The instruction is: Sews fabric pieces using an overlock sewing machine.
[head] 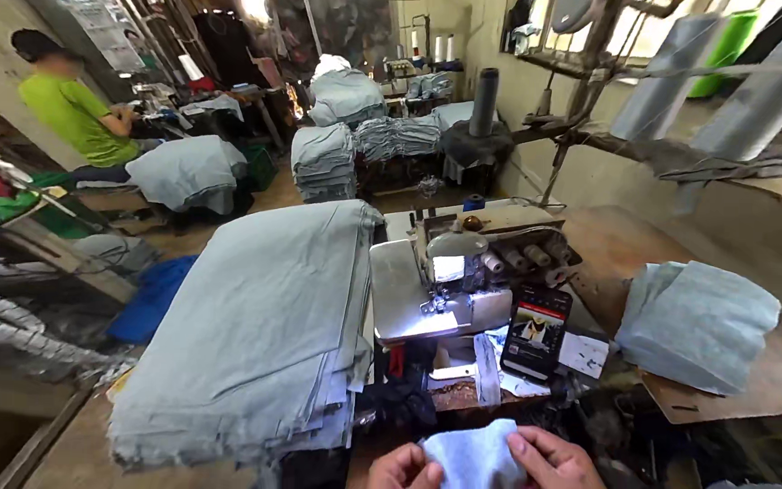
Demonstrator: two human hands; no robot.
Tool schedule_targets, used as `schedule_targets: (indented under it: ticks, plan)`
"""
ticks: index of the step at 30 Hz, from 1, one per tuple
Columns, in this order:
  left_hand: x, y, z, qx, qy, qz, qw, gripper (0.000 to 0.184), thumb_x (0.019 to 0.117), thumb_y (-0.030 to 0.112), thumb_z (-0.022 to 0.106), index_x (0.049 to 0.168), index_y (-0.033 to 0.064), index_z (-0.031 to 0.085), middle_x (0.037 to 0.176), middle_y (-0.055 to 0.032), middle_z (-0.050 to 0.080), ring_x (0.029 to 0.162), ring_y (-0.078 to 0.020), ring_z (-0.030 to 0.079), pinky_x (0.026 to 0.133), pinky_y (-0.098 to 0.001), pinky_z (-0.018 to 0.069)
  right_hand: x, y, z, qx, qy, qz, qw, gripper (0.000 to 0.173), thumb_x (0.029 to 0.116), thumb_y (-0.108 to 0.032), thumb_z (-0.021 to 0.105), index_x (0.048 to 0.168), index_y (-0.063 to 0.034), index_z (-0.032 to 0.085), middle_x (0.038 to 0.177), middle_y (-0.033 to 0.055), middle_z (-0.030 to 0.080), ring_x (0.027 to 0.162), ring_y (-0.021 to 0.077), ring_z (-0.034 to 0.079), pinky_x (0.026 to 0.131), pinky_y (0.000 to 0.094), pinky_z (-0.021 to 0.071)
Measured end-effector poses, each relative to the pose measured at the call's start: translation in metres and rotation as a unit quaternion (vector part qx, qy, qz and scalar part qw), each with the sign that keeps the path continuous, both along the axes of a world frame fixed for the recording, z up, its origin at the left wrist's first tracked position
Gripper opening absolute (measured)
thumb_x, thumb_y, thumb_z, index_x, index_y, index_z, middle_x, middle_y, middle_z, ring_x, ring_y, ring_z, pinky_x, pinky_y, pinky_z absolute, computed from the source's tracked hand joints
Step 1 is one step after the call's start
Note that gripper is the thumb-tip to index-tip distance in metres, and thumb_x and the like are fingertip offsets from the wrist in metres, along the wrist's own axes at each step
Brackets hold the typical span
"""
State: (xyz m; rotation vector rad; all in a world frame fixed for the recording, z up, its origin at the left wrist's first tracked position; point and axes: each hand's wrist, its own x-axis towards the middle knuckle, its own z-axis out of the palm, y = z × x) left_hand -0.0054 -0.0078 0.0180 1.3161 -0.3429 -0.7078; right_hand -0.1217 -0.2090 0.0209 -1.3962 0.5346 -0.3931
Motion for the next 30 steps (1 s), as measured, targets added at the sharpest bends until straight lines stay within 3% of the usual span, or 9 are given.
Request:
schedule_targets:
  ticks: [10, 14, 16, 18, 20, 22, 25, 28, 30]
  plan:
    - [-0.007, -0.024, 0.014, -0.006, -0.022, -0.012, 1.000, 0.005, 0.0947, 0.003, 0.067, 0.095, -0.0003, 0.071, 0.083, -0.0045, 0.071, 0.072, -0.0096, 0.067, 0.067, -0.0277, 0.0588, 0.013, 0.027, 0.012, -0.091, -0.022, 0.056, 0.994, 0.012, 0.0977, -0.006, 0.065, 0.100, -0.0001, 0.076, 0.091, 0.0043, 0.076, 0.080, 0.0077, 0.072, 0.075, 0.0272, 0.0621]
    - [-0.008, -0.023, 0.018, -0.003, -0.046, -0.045, 0.998, 0.019, 0.1022, 0.002, 0.054, 0.103, -0.0049, 0.071, 0.097, -0.0086, 0.072, 0.079, -0.0132, 0.071, 0.073, -0.0321, 0.0632, 0.015, 0.032, 0.007, -0.139, -0.033, 0.059, 0.988, 0.015, 0.0950, -0.011, 0.071, 0.103, -0.0003, 0.078, 0.096, 0.0056, 0.074, 0.089, 0.0080, 0.070, 0.082, 0.0257, 0.0602]
    - [-0.004, -0.021, 0.021, 0.007, -0.122, -0.047, 0.991, 0.021, 0.1021, 0.000, 0.053, 0.104, -0.0062, 0.072, 0.101, -0.0104, 0.072, 0.083, -0.0129, 0.072, 0.076, -0.0312, 0.0638, 0.016, 0.033, 0.006, -0.157, -0.047, 0.052, 0.985, 0.017, 0.0923, -0.013, 0.075, 0.103, -0.0003, 0.078, 0.097, 0.0062, 0.074, 0.091, 0.0085, 0.070, 0.084, 0.0257, 0.0598]
    - [0.011, -0.019, 0.024, 0.019, -0.287, -0.018, 0.958, 0.017, 0.1000, 0.003, 0.059, 0.104, -0.0031, 0.075, 0.101, -0.0086, 0.073, 0.089, -0.0091, 0.070, 0.081, -0.0268, 0.0609, 0.017, 0.033, 0.009, -0.164, -0.066, 0.053, 0.983, 0.014, 0.0934, -0.011, 0.073, 0.100, 0.0002, 0.078, 0.094, 0.0059, 0.073, 0.089, 0.0075, 0.069, 0.081, 0.0243, 0.0595]
    - [0.036, -0.020, 0.024, 0.010, -0.436, -0.043, 0.899, 0.023, 0.1044, 0.022, 0.059, 0.111, 0.0054, 0.074, 0.112, -0.0057, 0.070, 0.106, -0.0099, 0.066, 0.095, -0.0300, 0.0567, 0.017, 0.032, 0.015, -0.165, -0.088, 0.067, 0.980, 0.014, 0.0954, -0.011, 0.071, 0.100, 0.0006, 0.077, 0.094, 0.0062, 0.073, 0.087, 0.0072, 0.069, 0.078, 0.0237, 0.0596]
    - [0.055, -0.027, 0.021, -0.002, -0.493, -0.103, 0.864, 0.033, 0.1053, 0.038, 0.055, 0.112, 0.0110, 0.074, 0.119, -0.0044, 0.071, 0.118, -0.0151, 0.064, 0.107, -0.0418, 0.0498, 0.018, 0.033, 0.022, -0.167, -0.103, 0.078, 0.977, 0.014, 0.0955, -0.010, 0.071, 0.102, 0.0012, 0.077, 0.095, 0.0071, 0.072, 0.086, 0.0075, 0.068, 0.076, 0.0237, 0.0595]
    - [0.065, -0.033, 0.025, -0.053, -0.441, -0.118, 0.888, 0.029, 0.1034, 0.028, 0.061, 0.092, 0.0042, 0.072, 0.094, -0.0048, 0.074, 0.099, -0.0128, 0.070, 0.100, -0.0350, 0.0547, 0.017, 0.030, 0.029, -0.177, -0.081, 0.090, 0.977, 0.015, 0.0919, -0.006, 0.073, 0.105, 0.0007, 0.077, 0.097, 0.0083, 0.072, 0.088, 0.0093, 0.070, 0.078, 0.0255, 0.0609]
    - [0.066, -0.030, 0.027, -0.064, -0.375, -0.062, 0.923, 0.026, 0.1021, 0.025, 0.063, 0.094, 0.0018, 0.071, 0.094, -0.0043, 0.072, 0.091, -0.0074, 0.069, 0.083, -0.0242, 0.0593, 0.011, 0.025, 0.026, -0.207, -0.049, 0.094, 0.973, 0.014, 0.0927, -0.013, 0.074, 0.099, -0.0010, 0.078, 0.092, 0.0082, 0.073, 0.085, 0.0099, 0.069, 0.077, 0.0268, 0.0595]
    - [0.064, -0.028, 0.025, -0.065, -0.348, -0.038, 0.934, 0.028, 0.1015, 0.029, 0.064, 0.093, 0.0031, 0.071, 0.094, -0.0025, 0.073, 0.089, -0.0055, 0.069, 0.080, -0.0224, 0.0593, 0.009, 0.023, 0.024, -0.227, -0.049, 0.091, 0.968, 0.015, 0.0932, -0.016, 0.075, 0.095, -0.0016, 0.079, 0.090, 0.0080, 0.073, 0.083, 0.0092, 0.069, 0.077, 0.0260, 0.0592]
